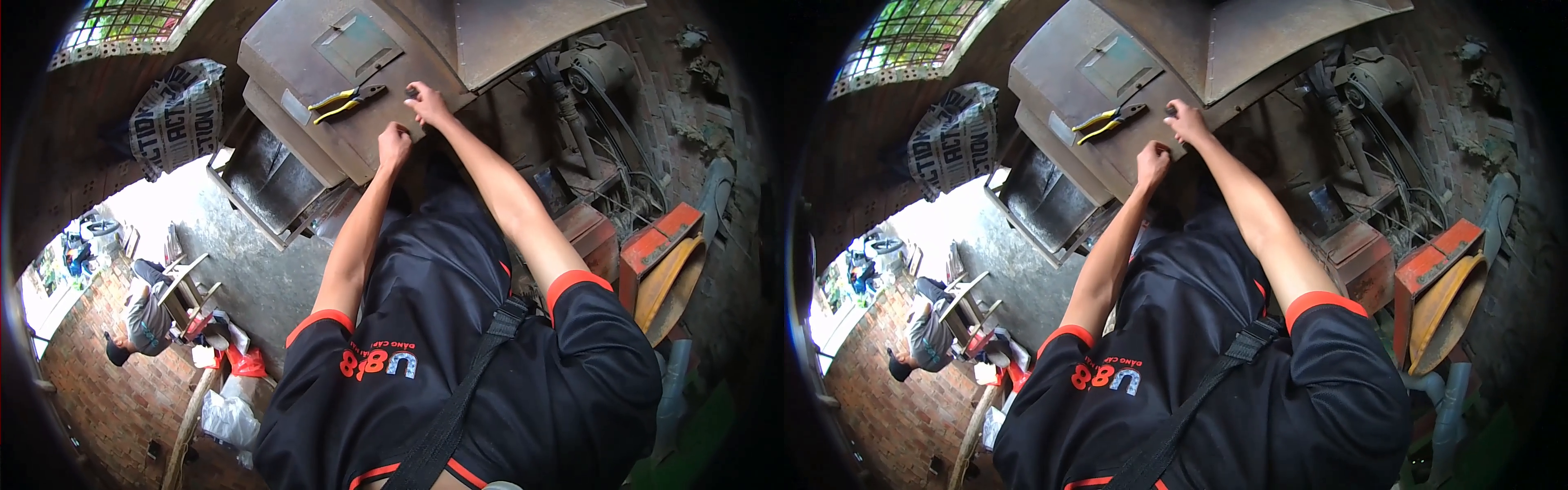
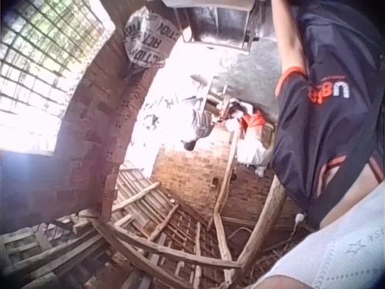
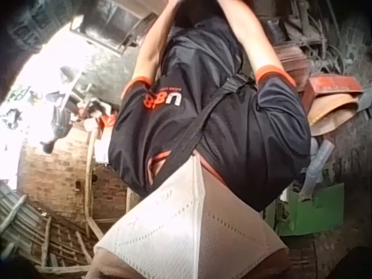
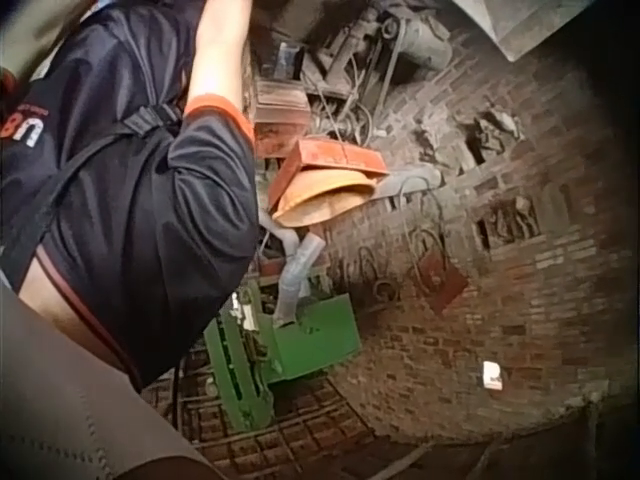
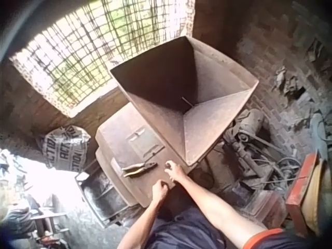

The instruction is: The person is maintaining or repairing a rice milling machine using pliers.

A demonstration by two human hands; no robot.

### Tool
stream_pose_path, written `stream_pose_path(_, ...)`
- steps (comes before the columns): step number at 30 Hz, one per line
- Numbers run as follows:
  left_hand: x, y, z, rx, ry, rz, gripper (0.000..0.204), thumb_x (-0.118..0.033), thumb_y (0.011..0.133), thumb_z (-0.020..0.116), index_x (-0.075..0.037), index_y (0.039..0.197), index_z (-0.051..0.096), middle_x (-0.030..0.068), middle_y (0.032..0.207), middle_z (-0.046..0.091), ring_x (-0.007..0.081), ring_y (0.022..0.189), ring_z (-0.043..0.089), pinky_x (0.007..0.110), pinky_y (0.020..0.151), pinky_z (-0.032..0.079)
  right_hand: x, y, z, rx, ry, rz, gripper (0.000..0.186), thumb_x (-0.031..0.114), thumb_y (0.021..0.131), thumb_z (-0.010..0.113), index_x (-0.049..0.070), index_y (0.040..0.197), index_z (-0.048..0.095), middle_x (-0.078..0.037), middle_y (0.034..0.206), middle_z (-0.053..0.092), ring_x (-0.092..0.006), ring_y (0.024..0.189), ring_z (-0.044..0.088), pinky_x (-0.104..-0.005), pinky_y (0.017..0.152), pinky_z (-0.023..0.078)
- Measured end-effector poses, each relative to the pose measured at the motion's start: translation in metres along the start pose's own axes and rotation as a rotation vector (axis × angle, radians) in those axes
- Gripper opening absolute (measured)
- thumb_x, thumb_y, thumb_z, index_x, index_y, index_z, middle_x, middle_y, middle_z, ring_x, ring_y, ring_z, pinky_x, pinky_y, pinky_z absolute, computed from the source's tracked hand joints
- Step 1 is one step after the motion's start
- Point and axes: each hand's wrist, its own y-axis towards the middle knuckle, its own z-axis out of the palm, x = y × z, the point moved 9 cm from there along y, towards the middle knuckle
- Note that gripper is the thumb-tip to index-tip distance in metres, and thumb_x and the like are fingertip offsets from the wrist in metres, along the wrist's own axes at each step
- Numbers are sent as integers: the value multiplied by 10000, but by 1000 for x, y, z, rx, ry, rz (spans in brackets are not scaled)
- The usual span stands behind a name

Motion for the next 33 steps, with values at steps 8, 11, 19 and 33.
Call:
stream_pose_path(8,55,0,-70,-491,-463,-240,154,-116,881,483,-16,964,564,80,753,617,154,626,603,298,573,494,8,-69,78,268,-900,-481,126,63,715,524,25,813,593,-188,830,607,-354,762,618,-440,664,516)
stream_pose_path(11,24,10,-58,-299,-244,-64,204,-190,826,604,3,890,614,119,763,642,188,676,618,323,656,495,-3,-103,69,269,-850,-536,141,110,724,529,-1,781,594,-190,822,574,-363,724,611,-429,665,517)
stream_pose_path(19,-27,12,18,80,183,-74,419,-379,668,772,-1,740,607,175,735,643,295,695,631,364,646,491,-24,-127,8,121,-990,-634,106,59,769,499,42,823,589,-120,904,557,-285,792,562,-355,699,508)
stream_pose_path(33,-20,-6,36,311,186,98,270,-190,693,721,-2,834,588,214,825,635,351,805,622,410,734,490,22,-56,-78,-136,-1152,-707,88,109,765,499,93,731,579,-90,754,585,-258,799,576,-380,766,408)
